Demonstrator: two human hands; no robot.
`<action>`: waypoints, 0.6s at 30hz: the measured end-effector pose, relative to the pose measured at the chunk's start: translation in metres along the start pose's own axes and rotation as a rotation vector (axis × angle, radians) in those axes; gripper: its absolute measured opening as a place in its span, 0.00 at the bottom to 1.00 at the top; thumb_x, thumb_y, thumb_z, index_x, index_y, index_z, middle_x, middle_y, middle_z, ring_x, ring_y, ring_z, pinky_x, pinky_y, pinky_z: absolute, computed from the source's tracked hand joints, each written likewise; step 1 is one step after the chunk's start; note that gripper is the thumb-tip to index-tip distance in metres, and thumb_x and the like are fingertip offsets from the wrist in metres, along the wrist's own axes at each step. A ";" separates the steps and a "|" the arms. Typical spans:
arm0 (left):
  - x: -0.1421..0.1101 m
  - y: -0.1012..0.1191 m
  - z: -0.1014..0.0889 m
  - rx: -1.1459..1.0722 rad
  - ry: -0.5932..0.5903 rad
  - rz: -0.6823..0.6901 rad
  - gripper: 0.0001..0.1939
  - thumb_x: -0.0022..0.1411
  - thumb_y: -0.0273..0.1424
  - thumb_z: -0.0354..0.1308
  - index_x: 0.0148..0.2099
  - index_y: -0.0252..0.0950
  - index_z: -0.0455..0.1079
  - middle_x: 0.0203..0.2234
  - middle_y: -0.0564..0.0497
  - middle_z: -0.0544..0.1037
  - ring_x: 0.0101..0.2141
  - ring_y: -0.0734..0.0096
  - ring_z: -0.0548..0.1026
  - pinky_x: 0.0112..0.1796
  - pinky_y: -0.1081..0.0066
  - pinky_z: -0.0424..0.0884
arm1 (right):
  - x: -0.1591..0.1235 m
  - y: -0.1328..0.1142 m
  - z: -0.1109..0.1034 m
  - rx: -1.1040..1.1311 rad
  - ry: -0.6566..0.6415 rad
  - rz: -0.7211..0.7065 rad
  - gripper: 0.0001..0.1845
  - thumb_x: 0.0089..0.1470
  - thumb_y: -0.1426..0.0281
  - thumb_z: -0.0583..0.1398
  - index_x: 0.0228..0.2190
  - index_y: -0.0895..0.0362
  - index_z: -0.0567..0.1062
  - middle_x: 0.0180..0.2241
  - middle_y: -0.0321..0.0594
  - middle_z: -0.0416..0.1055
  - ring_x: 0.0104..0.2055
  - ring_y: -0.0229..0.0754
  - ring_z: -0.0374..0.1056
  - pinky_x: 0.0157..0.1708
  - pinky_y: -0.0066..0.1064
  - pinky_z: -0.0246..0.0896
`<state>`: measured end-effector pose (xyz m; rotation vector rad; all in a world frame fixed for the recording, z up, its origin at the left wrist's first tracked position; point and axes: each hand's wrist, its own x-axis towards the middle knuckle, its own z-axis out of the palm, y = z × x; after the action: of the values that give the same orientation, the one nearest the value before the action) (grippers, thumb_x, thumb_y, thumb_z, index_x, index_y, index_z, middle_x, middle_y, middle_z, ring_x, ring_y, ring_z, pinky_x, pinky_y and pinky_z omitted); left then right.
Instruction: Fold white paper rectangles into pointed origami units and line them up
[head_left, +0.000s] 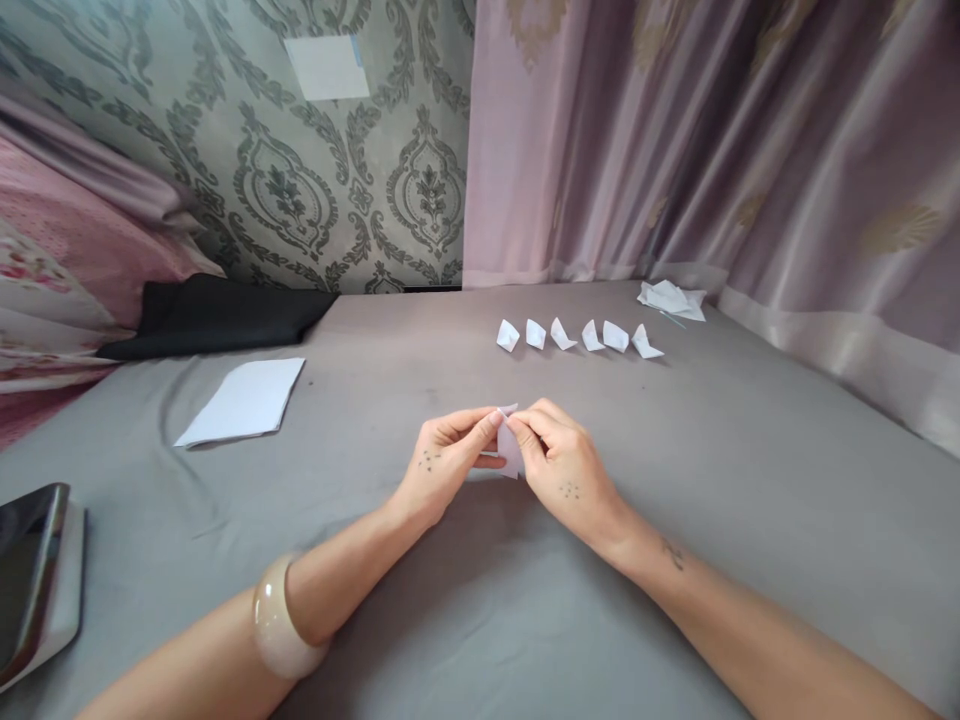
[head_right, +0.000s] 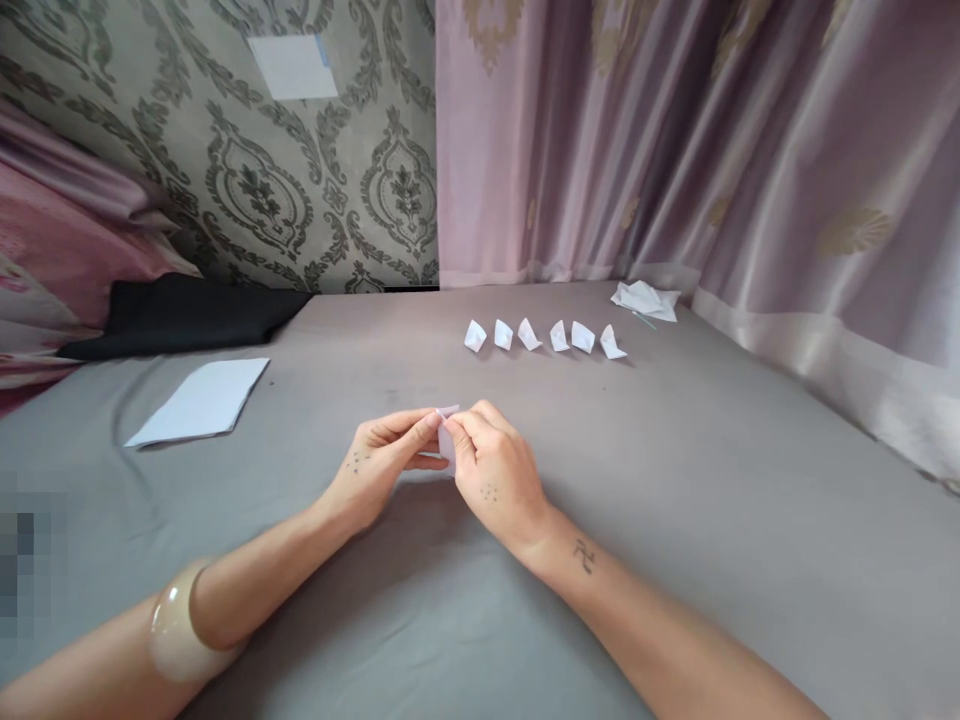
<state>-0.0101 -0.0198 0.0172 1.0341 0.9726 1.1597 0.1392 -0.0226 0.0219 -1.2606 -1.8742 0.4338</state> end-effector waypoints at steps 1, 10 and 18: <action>0.000 0.001 -0.001 0.000 0.012 -0.008 0.16 0.56 0.40 0.63 0.44 0.37 0.79 0.29 0.51 0.79 0.33 0.69 0.77 0.34 0.69 0.78 | 0.000 0.000 0.000 0.012 -0.008 -0.003 0.15 0.62 0.68 0.50 0.30 0.54 0.75 0.29 0.37 0.68 0.31 0.37 0.65 0.32 0.29 0.59; 0.001 0.002 -0.001 -0.054 0.049 -0.032 0.14 0.56 0.39 0.63 0.41 0.36 0.79 0.32 0.48 0.80 0.35 0.67 0.77 0.36 0.69 0.77 | 0.002 -0.002 0.000 0.091 -0.009 0.048 0.12 0.62 0.68 0.52 0.31 0.55 0.74 0.28 0.35 0.69 0.29 0.36 0.64 0.31 0.28 0.59; -0.002 0.002 0.001 -0.072 0.102 -0.026 0.15 0.55 0.40 0.63 0.39 0.35 0.79 0.33 0.47 0.80 0.35 0.66 0.77 0.31 0.73 0.76 | -0.003 -0.004 0.003 0.123 0.062 0.067 0.08 0.60 0.67 0.55 0.37 0.53 0.73 0.33 0.37 0.74 0.30 0.37 0.68 0.32 0.29 0.62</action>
<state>-0.0097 -0.0216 0.0191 0.9099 1.0143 1.2273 0.1352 -0.0268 0.0216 -1.2434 -1.7305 0.5317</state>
